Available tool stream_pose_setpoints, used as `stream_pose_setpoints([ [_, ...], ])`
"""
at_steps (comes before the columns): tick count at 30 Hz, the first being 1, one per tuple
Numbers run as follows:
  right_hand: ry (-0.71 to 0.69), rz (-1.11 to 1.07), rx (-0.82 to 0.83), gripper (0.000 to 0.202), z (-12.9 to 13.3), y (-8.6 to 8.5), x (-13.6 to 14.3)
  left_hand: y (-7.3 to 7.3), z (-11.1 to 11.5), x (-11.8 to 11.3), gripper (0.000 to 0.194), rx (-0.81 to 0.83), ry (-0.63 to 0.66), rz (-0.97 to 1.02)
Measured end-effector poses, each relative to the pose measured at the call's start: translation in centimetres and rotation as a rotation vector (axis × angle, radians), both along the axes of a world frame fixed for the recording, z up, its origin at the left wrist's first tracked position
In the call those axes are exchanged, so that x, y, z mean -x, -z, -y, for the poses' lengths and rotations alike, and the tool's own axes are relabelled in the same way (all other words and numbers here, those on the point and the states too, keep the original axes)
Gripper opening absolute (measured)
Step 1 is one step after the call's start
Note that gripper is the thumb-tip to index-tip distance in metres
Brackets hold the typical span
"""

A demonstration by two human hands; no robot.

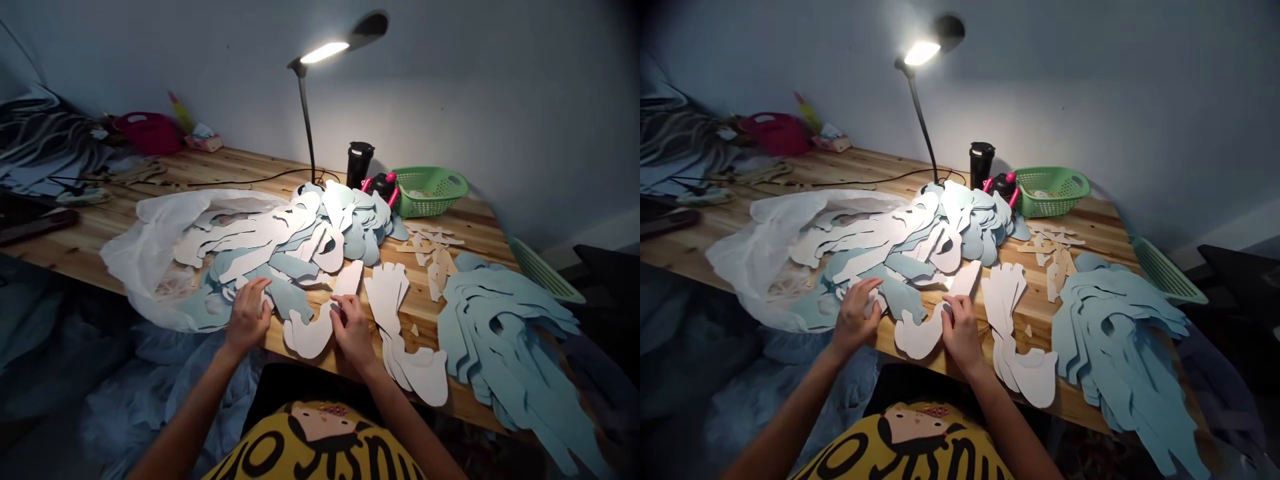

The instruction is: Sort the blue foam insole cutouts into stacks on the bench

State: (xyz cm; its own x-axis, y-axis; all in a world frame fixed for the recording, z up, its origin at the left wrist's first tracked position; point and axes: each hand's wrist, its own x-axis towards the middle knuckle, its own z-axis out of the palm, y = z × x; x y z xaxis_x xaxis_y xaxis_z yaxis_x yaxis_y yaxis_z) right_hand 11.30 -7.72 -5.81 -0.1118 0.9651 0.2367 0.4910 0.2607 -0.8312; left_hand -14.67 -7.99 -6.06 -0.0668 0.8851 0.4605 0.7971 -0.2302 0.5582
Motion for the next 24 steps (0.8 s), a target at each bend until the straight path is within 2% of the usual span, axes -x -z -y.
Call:
stream_pose_setpoints([
  [3, -0.106, 0.334, 0.037, 0.022, 0.0, -0.3, 1.0, -1.5, -2.7, 3.3, 0.061, 0.153, 0.249, -0.358],
  [5, -0.154, 0.424, 0.032, 0.02, -0.1, -0.7, 1.3, -2.3, -4.2, 3.8, 0.069, 0.253, 0.392, -0.484],
  [7, -0.199, 0.432, -0.004, 0.021, -0.1, -1.0, 1.4, -2.7, -5.4, 3.5, 0.072, 0.287, 0.49, -0.553],
  [11, -0.294, 0.446, -0.02, 0.017, 0.0, -1.0, 1.4, -3.4, -7.7, 2.7, 0.059, 0.239, 0.588, -0.649],
  [13, -0.305, 0.435, -0.018, 0.014, 0.1, -0.9, 1.3, -3.9, -9.0, 3.0, 0.047, 0.218, 0.621, -0.601],
  [15, -0.304, 0.416, -0.01, 0.013, 0.3, -0.9, 1.2, -4.7, -10.3, 3.7, 0.035, 0.188, 0.616, -0.439],
  [18, -0.307, 0.42, 0.012, 0.013, 0.3, -1.0, 1.2, -7.0, -12.1, 5.0, 0.025, 0.045, 0.498, -0.023],
  [21, -0.313, 0.437, 0.034, 0.015, -0.2, -1.2, 1.2, -10.5, -13.5, 6.2, 0.029, -0.103, 0.366, 0.531],
  [24, -0.297, 0.344, 0.034, 0.017, -1.1, -1.8, 1.3, -14.1, -14.2, 7.0, 0.035, -0.069, 0.388, 0.959],
])
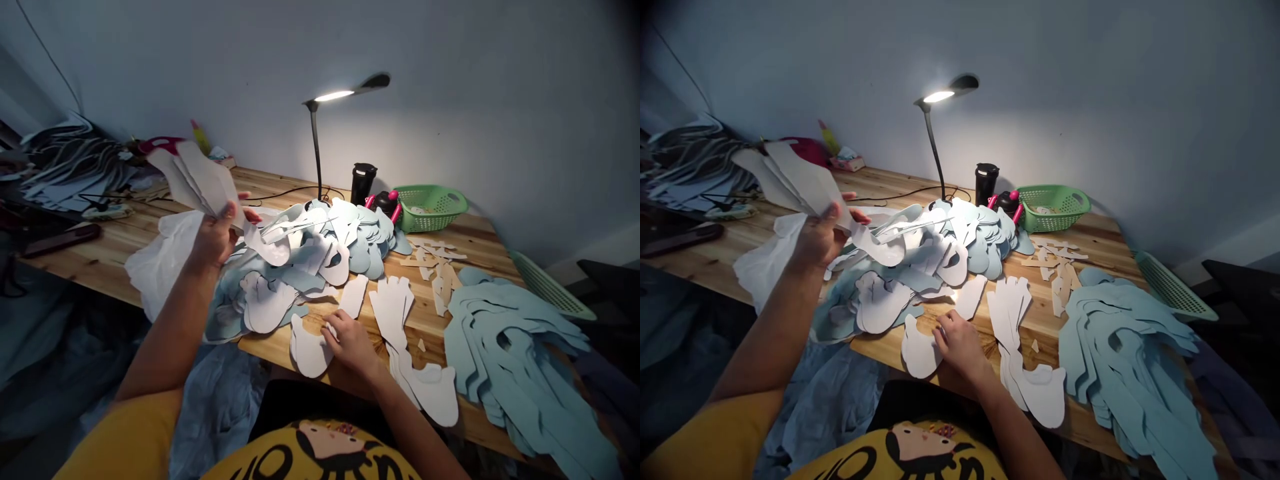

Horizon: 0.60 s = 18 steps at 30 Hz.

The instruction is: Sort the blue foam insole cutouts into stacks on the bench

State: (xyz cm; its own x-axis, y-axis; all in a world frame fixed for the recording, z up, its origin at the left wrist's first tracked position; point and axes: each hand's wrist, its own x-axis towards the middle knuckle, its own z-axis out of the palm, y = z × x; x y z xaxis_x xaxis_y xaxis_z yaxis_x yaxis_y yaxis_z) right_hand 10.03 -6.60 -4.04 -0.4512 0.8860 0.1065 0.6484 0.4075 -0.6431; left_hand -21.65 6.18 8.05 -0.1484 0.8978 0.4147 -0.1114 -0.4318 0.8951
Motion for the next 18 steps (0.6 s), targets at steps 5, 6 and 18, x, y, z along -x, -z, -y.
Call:
stream_pose_setpoints([
  [5, 0.139, -0.447, 0.043, 0.031, -1.3, -2.7, 0.7, -2.5, 0.3, -2.0, 0.031, 0.171, 0.095, 0.273],
  [6, 0.17, -0.529, 0.079, 0.034, -1.5, -3.2, 0.9, -2.2, 0.4, -3.0, 0.03, 0.21, 0.107, 0.305],
  [18, 0.348, -1.209, 0.514, 0.06, -6.1, -3.9, 1.9, 2.7, 0.9, -11.3, 0.027, 0.511, 0.217, 0.749],
])
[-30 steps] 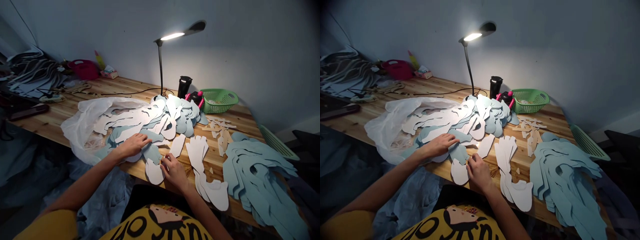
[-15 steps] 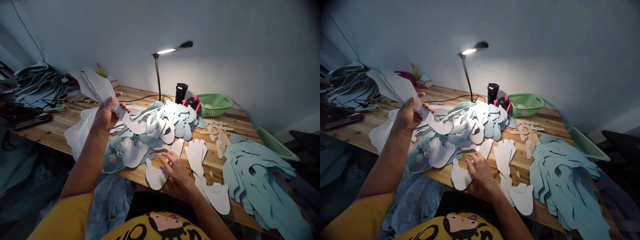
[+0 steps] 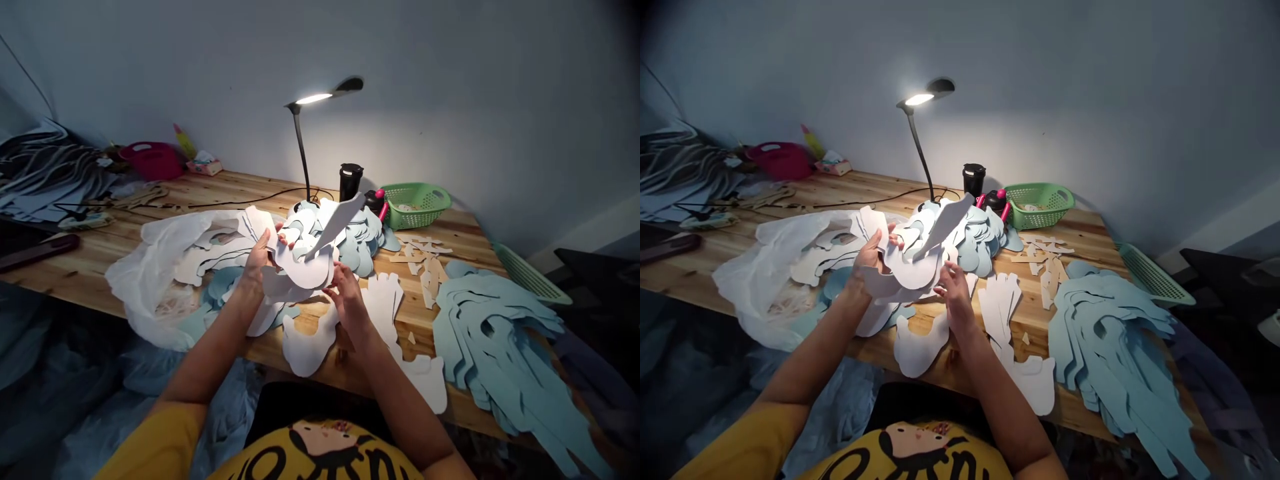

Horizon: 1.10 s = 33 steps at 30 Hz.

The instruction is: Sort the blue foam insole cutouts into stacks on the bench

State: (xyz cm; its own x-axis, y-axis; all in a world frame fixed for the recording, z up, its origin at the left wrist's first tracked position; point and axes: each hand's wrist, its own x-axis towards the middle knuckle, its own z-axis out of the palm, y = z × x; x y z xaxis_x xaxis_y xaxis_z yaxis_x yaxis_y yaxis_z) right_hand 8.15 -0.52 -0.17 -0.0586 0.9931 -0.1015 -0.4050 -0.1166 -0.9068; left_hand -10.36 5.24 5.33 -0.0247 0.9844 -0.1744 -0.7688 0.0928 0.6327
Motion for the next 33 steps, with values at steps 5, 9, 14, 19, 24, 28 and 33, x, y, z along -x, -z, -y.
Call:
stream_pose_setpoints([
  [5, -0.207, -0.174, 0.003, 0.059, -2.0, -1.6, 0.1, 0.9, 0.2, -0.5, 0.03, 0.057, 0.169, -0.058],
  [9, -0.228, -0.161, 0.033, 0.05, -2.9, -2.3, -0.1, 1.2, 0.8, -0.2, 0.025, 0.056, 0.183, -0.102],
  [14, -0.358, -0.064, -0.007, 0.063, -3.2, -2.5, -0.5, 0.8, 2.3, -0.7, 0.025, -0.018, 0.261, -0.237],
  [19, -0.045, 0.059, 0.058, 0.045, -2.2, -0.4, -2.2, -0.2, 2.5, 1.8, 0.027, -0.031, 0.128, -0.308],
  [24, 0.056, 0.323, 0.12, 0.057, 1.4, 3.9, -4.3, -1.8, 1.6, 6.3, 0.032, 0.024, -0.077, -0.304],
  [28, 0.331, 0.79, -0.213, 0.065, 3.8, 2.7, -4.6, -2.1, 2.7, 3.8, 0.028, 0.033, 0.078, -0.289],
  [33, 0.08, 0.938, -0.65, 0.049, 4.7, -3.9, -4.4, -1.1, 4.8, -3.1, 0.029, 0.05, 0.218, -0.2],
])
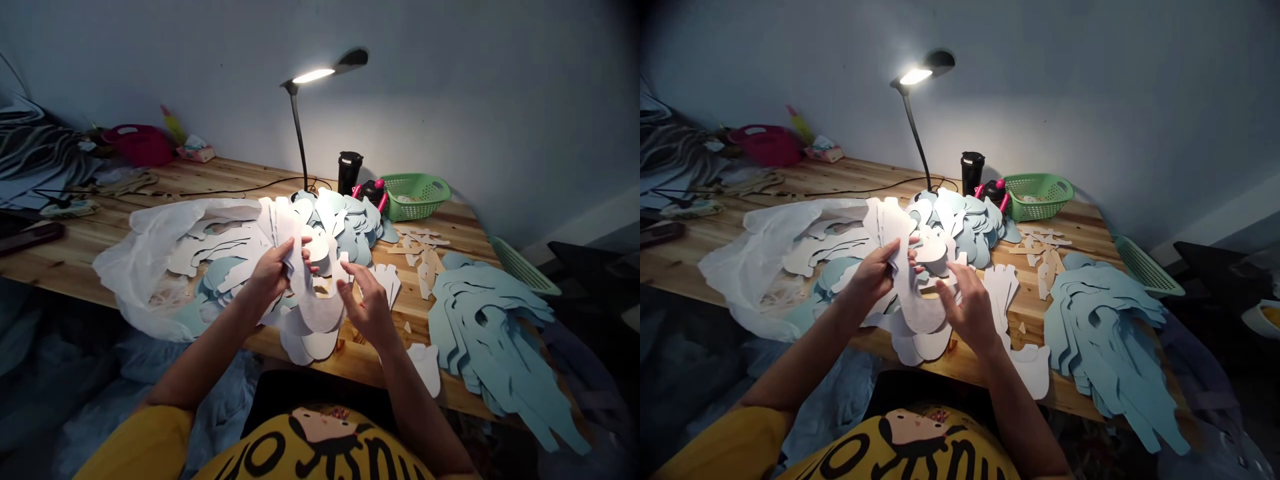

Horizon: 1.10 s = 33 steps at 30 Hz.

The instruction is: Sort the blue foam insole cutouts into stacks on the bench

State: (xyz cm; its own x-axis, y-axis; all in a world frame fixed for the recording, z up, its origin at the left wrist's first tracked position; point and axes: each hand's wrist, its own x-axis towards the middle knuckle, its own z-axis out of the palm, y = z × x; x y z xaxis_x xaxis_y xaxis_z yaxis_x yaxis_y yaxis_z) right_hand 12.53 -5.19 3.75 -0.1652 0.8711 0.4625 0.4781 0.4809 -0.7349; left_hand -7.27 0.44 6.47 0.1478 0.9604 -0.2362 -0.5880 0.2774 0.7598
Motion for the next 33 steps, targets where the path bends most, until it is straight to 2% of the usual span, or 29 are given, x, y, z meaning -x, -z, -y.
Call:
stream_pose_setpoints([
  [2, -0.025, 0.145, -0.016, 0.073, 0.2, -1.4, 0.4, 0.5, 0.5, -2.2, 0.028, 0.018, 0.014, 0.042],
  [4, 0.027, 0.262, 0.034, 0.092, 0.5, -1.5, 0.8, 0.9, 0.8, -3.7, 0.03, 0.024, 0.021, 0.028],
  [5, 0.049, 0.291, 0.064, 0.092, 0.7, -1.2, 0.8, 1.2, 0.9, -4.2, 0.033, 0.018, 0.02, -0.004],
  [11, 0.034, 0.139, 0.144, 0.06, 2.7, 1.3, -0.3, 2.8, 1.4, -6.1, 0.06, -0.068, 0.014, -0.223],
  [14, 0.167, 0.087, 0.089, 0.049, 4.0, 1.5, -1.4, 3.5, 1.1, -6.6, 0.064, 0.01, 0.096, -0.279],
  [16, 0.297, 0.115, -0.003, 0.045, 4.7, 1.1, -2.6, 4.0, 0.8, -6.7, 0.057, 0.038, 0.162, -0.274],
  [19, 0.499, 0.238, -0.154, 0.039, 6.0, 0.8, -5.3, 4.8, 0.4, -6.3, 0.049, 0.014, 0.303, -0.225],
  [22, 0.614, 0.383, -0.256, 0.038, 7.2, 1.5, -7.9, 6.0, 0.2, -5.6, 0.048, -0.013, 0.448, -0.281],
  [24, 0.615, 0.463, -0.285, 0.036, 7.9, 2.7, -9.2, 7.1, 0.0, -5.3, 0.045, -0.048, 0.488, -0.422],
  [28, 0.599, 0.555, -0.264, 0.031, 9.2, 5.2, -10.4, 9.3, -1.2, -5.0, 0.048, -0.129, 0.489, -0.722],
  [30, 0.594, 0.581, -0.237, 0.03, 9.5, 6.1, -10.6, 9.8, -2.0, -4.9, 0.051, -0.145, 0.563, -0.771],
  [33, 0.563, 0.623, -0.157, 0.031, 9.8, 7.3, -10.7, 9.5, -2.9, -5.0, 0.054, -0.19, 0.691, -0.749],
])
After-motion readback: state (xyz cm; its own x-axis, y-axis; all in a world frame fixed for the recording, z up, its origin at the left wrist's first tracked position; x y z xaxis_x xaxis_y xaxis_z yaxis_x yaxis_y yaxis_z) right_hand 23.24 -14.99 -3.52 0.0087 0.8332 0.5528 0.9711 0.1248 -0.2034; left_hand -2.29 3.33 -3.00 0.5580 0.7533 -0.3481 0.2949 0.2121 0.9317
